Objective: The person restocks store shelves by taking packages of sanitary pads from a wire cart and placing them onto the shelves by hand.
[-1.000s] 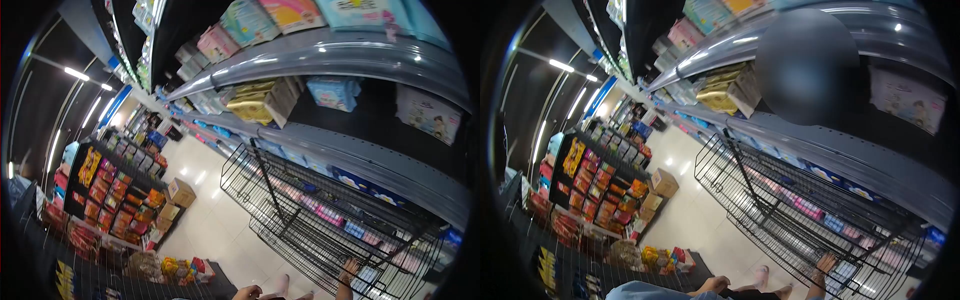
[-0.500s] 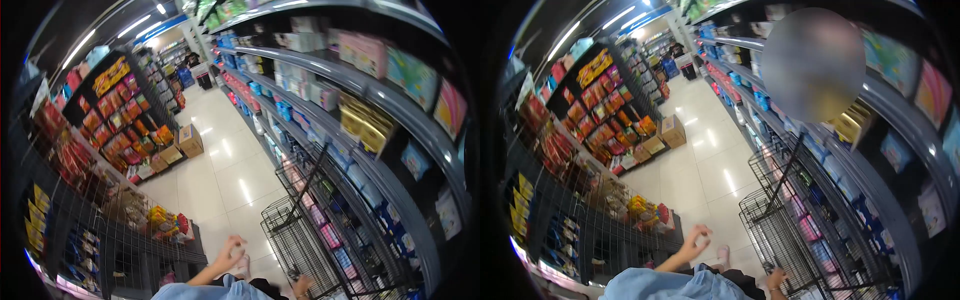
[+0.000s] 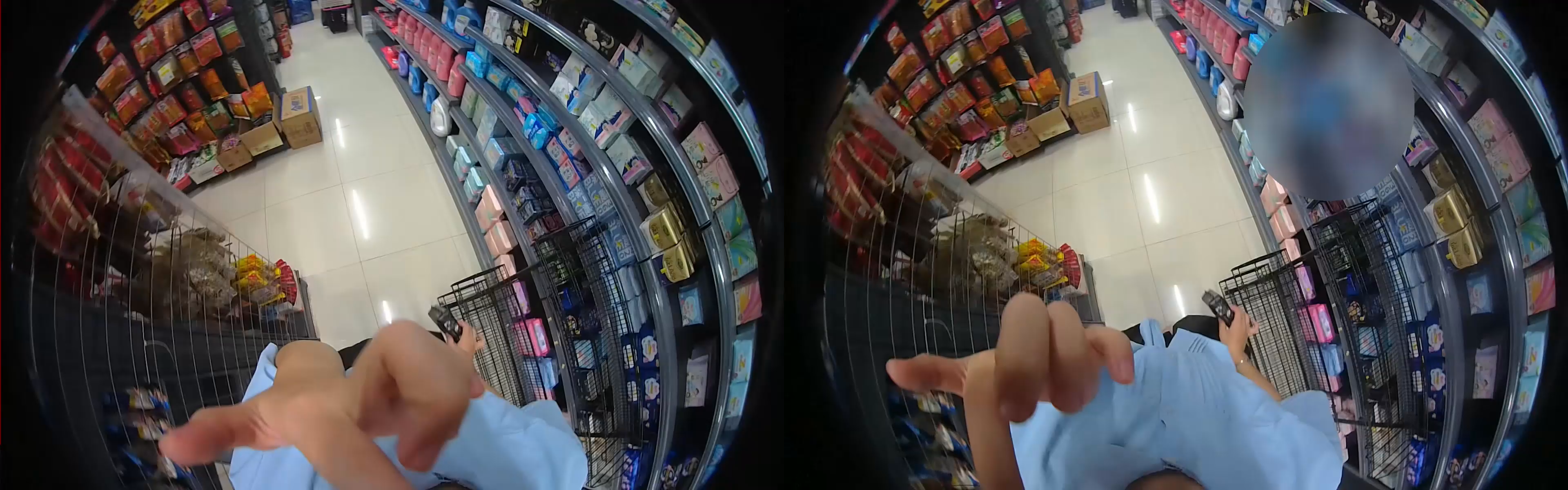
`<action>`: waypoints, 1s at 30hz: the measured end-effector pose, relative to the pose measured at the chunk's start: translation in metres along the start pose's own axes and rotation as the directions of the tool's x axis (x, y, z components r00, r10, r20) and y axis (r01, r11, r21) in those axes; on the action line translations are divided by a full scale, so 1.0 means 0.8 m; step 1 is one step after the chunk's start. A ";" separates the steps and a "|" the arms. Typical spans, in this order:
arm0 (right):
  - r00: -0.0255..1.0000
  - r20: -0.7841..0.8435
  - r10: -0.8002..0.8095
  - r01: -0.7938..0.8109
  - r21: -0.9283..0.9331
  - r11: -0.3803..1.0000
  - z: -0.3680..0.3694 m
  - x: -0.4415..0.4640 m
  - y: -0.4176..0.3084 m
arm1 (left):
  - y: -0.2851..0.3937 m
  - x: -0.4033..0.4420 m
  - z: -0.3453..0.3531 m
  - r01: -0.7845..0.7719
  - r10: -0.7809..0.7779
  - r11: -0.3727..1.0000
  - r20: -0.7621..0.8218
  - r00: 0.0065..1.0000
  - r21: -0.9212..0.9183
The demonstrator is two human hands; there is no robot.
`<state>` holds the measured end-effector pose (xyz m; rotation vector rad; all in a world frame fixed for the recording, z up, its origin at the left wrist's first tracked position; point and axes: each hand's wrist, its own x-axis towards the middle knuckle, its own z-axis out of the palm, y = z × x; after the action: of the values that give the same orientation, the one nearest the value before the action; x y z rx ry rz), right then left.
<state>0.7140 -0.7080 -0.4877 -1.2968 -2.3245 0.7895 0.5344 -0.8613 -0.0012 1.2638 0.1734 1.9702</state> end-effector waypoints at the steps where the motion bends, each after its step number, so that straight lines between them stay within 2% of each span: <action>1: 0.998 -0.038 -0.056 0.058 0.075 0.995 0.004 0.018 -0.015 | 0.013 -0.001 -0.011 0.044 -0.043 0.999 -0.006 0.999 0.005; 3: 0.990 -0.073 -0.124 0.126 0.013 0.992 0.002 0.048 -0.047 | 0.023 0.005 -0.039 0.076 -0.073 0.996 0.083 0.994 -0.036; 4: 0.989 -0.064 -0.134 0.136 0.023 0.990 -0.003 0.063 -0.062 | 0.023 0.013 -0.057 0.068 -0.054 0.995 0.176 0.983 -0.077; 8: 0.981 -0.050 -0.185 0.187 0.036 0.982 0.001 0.127 -0.086 | 0.010 0.051 -0.103 0.073 -0.013 0.980 0.301 0.954 -0.187; 12: 0.982 -0.042 -0.182 0.185 0.089 0.979 0.027 0.209 -0.097 | 0.000 0.097 -0.154 0.132 -0.059 0.971 0.333 0.941 -0.200; 22: 0.940 -0.013 -0.340 0.338 0.166 0.926 0.075 0.401 -0.146 | -0.035 0.204 -0.271 0.215 -0.144 0.961 0.349 0.926 -0.173; 30: 0.946 0.102 -0.306 0.290 0.152 0.945 0.113 0.477 -0.158 | -0.023 0.271 -0.390 0.272 -0.195 0.942 0.339 0.920 -0.197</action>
<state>0.3858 -0.4604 -0.4626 -0.8321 -2.4371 0.9270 0.2426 -0.6170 -0.0099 1.3103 -0.0704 1.5098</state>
